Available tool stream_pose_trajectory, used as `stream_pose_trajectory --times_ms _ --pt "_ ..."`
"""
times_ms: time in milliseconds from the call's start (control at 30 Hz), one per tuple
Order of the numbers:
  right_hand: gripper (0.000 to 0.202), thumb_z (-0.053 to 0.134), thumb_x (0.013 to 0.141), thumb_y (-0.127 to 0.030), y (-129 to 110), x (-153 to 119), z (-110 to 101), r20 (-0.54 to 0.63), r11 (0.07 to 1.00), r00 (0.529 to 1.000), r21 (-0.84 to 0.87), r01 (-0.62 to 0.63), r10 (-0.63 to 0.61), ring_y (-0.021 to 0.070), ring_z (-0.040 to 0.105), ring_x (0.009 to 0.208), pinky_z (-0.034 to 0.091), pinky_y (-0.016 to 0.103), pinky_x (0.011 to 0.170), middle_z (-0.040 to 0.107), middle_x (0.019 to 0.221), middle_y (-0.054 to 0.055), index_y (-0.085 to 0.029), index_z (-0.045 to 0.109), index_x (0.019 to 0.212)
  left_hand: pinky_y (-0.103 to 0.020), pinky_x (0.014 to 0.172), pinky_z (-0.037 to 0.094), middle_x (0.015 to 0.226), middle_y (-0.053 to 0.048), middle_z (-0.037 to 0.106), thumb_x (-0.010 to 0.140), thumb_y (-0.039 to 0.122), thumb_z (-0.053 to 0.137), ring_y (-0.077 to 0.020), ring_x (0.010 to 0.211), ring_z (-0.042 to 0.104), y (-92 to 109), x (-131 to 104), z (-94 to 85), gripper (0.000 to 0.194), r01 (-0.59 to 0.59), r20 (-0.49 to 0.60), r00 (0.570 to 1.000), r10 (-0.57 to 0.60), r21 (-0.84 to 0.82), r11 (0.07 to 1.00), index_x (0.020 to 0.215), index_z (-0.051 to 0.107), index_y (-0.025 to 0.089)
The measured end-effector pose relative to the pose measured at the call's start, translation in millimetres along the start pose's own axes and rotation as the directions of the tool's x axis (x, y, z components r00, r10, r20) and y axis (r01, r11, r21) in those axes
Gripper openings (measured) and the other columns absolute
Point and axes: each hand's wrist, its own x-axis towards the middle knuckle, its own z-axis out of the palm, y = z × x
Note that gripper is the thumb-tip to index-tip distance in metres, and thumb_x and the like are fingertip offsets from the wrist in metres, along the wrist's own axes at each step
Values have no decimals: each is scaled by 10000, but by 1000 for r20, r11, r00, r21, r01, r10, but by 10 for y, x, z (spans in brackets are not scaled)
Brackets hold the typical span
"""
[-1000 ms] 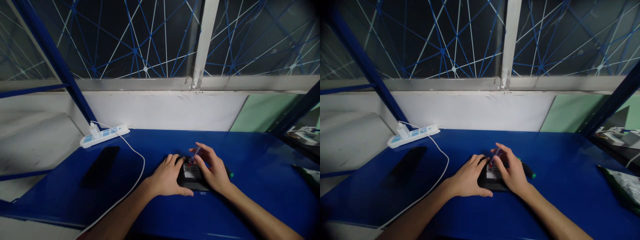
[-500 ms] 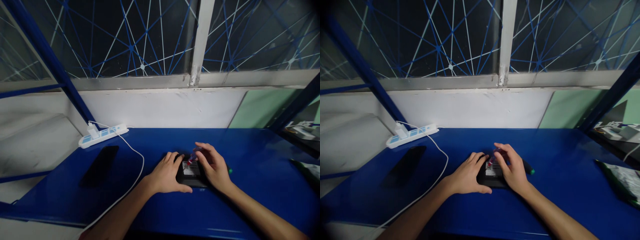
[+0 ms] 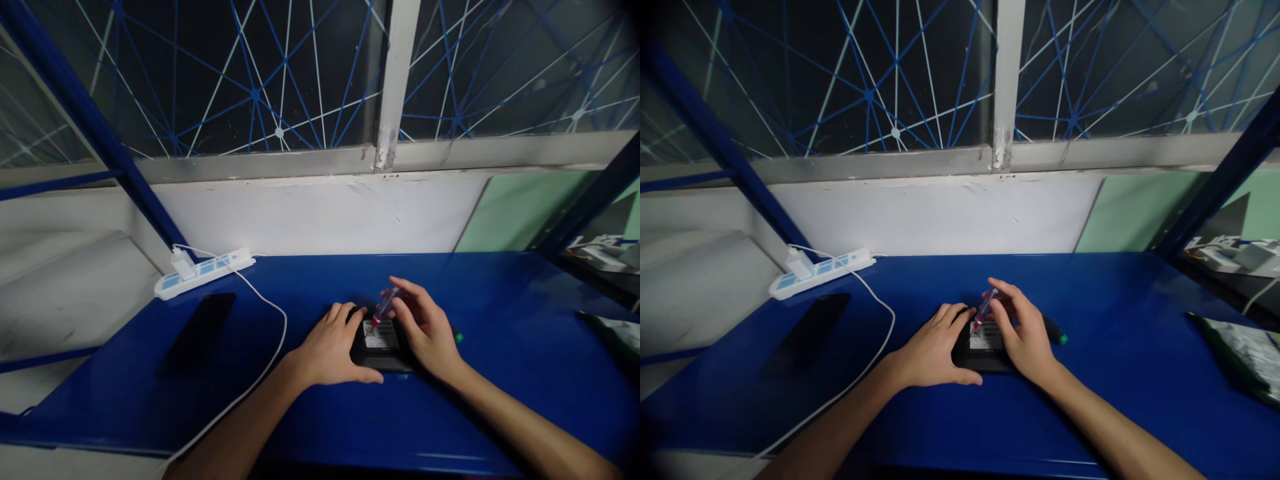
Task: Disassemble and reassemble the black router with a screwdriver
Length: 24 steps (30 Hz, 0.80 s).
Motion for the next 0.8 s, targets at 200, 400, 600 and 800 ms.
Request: stream_pose_trajectory --times_ms 200,400,600,800 --pt "266 557 974 -297 10 4 -17 12 997 997 -37 70 -70 148 663 790 561 306 731 624 998 37 -299 616 1233 -545 1149 357 1480 -182 422 613 771 755 -400 1364 381 7 7 1 1151 -5 -6 1000 5 9 1000 1498 357 151" --pt "380 455 1019 -301 -11 12 -39 55 998 998 -48 41 -38 161 682 888 546 382 898 669 1234 58 -323 512 1394 -559 1128 376 1471 -178 431 610 773 755 -402 1341 400 -20 3 33 1144 -21 -22 1000 22 17 1000 1497 358 170" --pt "401 462 1013 -311 -5 10 -30 48 998 999 -61 28 -26 168 681 845 563 403 875 682 1203 74 -307 499 1413 -573 1129 365 1483 -190 418 621 800 724 -418 1360 383 -29 -6 23 1157 -23 -16 1000 23 22 999 1509 341 166" --pt "328 557 970 -312 24 9 0 1 999 999 -19 35 -35 145 655 743 579 317 727 639 1005 49 -278 576 1296 -554 1145 355 1486 -190 418 624 796 729 -408 1363 377 -18 -6 25 1158 -16 -7 1000 16 29 999 1507 350 148"
